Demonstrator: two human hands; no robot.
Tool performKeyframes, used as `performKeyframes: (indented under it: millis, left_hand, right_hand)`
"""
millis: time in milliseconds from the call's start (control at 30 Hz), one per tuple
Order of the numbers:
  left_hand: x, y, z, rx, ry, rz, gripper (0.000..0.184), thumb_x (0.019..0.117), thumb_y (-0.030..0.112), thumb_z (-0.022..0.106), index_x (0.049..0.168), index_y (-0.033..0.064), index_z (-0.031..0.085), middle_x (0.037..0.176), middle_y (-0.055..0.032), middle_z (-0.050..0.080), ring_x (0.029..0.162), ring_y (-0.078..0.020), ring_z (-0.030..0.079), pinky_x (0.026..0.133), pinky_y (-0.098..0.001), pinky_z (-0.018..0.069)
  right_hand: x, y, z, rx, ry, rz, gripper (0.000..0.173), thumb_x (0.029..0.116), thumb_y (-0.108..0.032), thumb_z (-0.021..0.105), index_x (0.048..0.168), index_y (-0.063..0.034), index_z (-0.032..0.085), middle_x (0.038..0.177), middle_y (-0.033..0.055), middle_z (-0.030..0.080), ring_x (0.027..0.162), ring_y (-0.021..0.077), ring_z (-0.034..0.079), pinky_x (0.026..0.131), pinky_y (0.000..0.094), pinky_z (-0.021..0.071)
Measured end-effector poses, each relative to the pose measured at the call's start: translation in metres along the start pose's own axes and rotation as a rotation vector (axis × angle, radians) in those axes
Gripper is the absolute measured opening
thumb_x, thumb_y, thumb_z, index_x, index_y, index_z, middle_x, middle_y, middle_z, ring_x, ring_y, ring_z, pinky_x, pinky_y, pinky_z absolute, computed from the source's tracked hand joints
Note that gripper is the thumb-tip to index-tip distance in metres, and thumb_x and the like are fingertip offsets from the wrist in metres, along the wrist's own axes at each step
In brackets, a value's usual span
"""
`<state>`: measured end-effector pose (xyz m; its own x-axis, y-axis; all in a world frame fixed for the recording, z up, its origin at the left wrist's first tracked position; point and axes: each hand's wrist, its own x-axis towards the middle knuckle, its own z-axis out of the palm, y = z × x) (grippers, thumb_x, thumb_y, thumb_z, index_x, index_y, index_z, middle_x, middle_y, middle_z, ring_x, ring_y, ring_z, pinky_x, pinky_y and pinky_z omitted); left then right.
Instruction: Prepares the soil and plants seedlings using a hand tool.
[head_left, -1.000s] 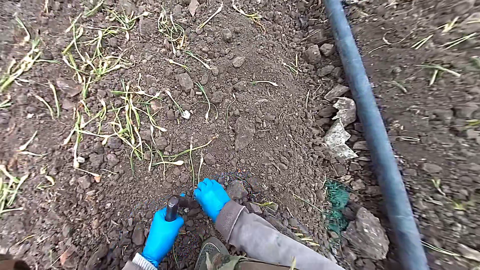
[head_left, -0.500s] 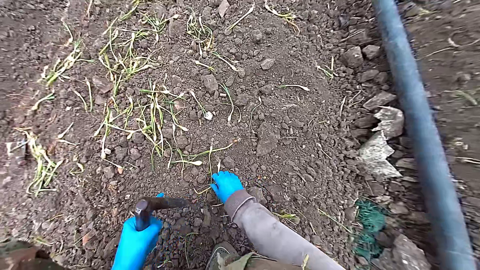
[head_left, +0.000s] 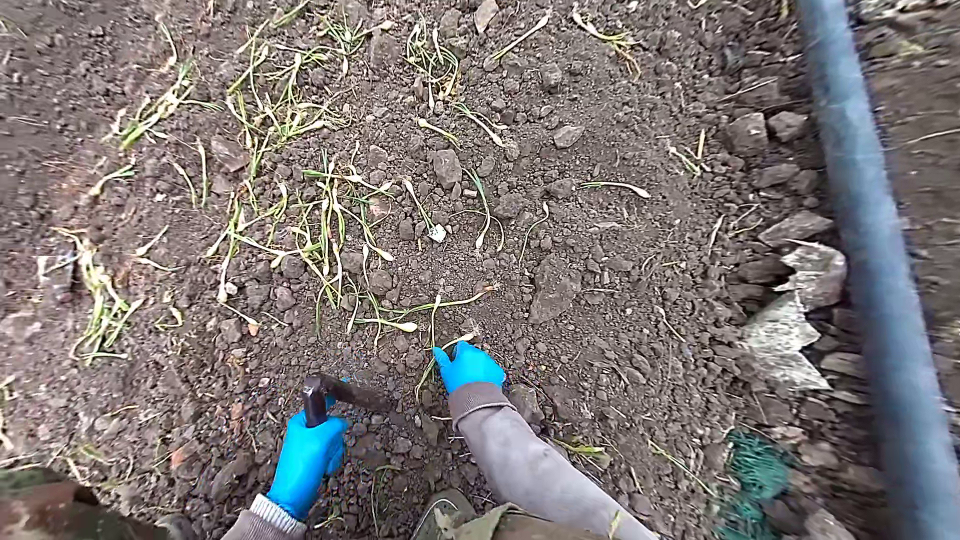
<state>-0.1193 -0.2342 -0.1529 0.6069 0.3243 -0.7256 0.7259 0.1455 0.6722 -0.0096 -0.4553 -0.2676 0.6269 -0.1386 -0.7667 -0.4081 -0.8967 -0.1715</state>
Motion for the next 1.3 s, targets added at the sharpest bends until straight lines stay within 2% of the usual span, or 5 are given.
performKeyframes:
  millis: [300,600,800,933,1300]
  left_hand:
    - [-0.045,0.100,-0.032,-0.014,-0.065,0.399,0.037,0.0845,0.003,0.053,0.118,0.0111,0.066,0.046,0.0062,0.036,0.036,-0.0051,0.038,0.038,-0.0224,0.0393]
    - [-0.081,0.161,-0.056,0.093,-0.187,0.770,0.020,0.0895,0.008,0.049,0.074,0.0207,0.053,0.053,0.0071,0.049,0.046,-0.0090,0.052,0.047,-0.0268,0.0474]
    - [-0.036,0.136,0.005,0.246,-0.077,0.244,0.029,0.0820,0.006,0.060,0.110,0.0102,0.068,0.047,0.0029,0.038,0.036,-0.0073,0.038,0.037,-0.0236,0.0359]
    - [0.037,0.016,0.025,0.266,-0.009,-0.139,0.003,0.0906,0.004,0.060,0.089,0.0051,0.058,0.048,0.0019,0.038,0.038,-0.0095,0.037,0.038,-0.0258,0.0347]
    - [-0.024,0.089,-0.022,0.110,0.052,0.079,0.037,0.0792,0.005,0.059,0.116,0.0086,0.067,0.045,0.0065,0.032,0.034,-0.0046,0.032,0.035,-0.0222,0.0315]
  right_hand:
    - [-0.014,0.006,0.018,0.087,0.075,-0.131,0.051,0.1024,-0.055,0.051,0.128,-0.0135,0.067,0.115,0.0117,0.074,0.108,0.0319,0.071,0.089,0.0558,0.0561]
    - [-0.005,-0.002,0.026,0.141,0.190,-0.236,0.026,0.1018,-0.029,0.058,0.115,-0.0123,0.073,0.113,0.0115,0.073,0.110,0.0312,0.069,0.091,0.0550,0.0553]
    - [-0.024,0.019,0.028,0.172,0.160,-0.667,0.027,0.1045,-0.027,0.058,0.123,-0.0189,0.077,0.109,0.0102,0.074,0.098,0.0291,0.073,0.084,0.0511,0.0594]
    - [-0.029,-0.001,0.005,0.073,0.126,-0.864,0.024,0.1018,-0.017,0.059,0.115,-0.0176,0.080,0.110,0.0096,0.072,0.100,0.0268,0.071,0.084,0.0467,0.0597]
    - [-0.016,-0.050,0.045,-0.454,-0.515,-0.938,0.033,0.1022,-0.004,0.050,0.130,-0.0061,0.067,0.139,0.0199,0.059,0.125,0.0416,0.060,0.099,0.0624,0.0507]
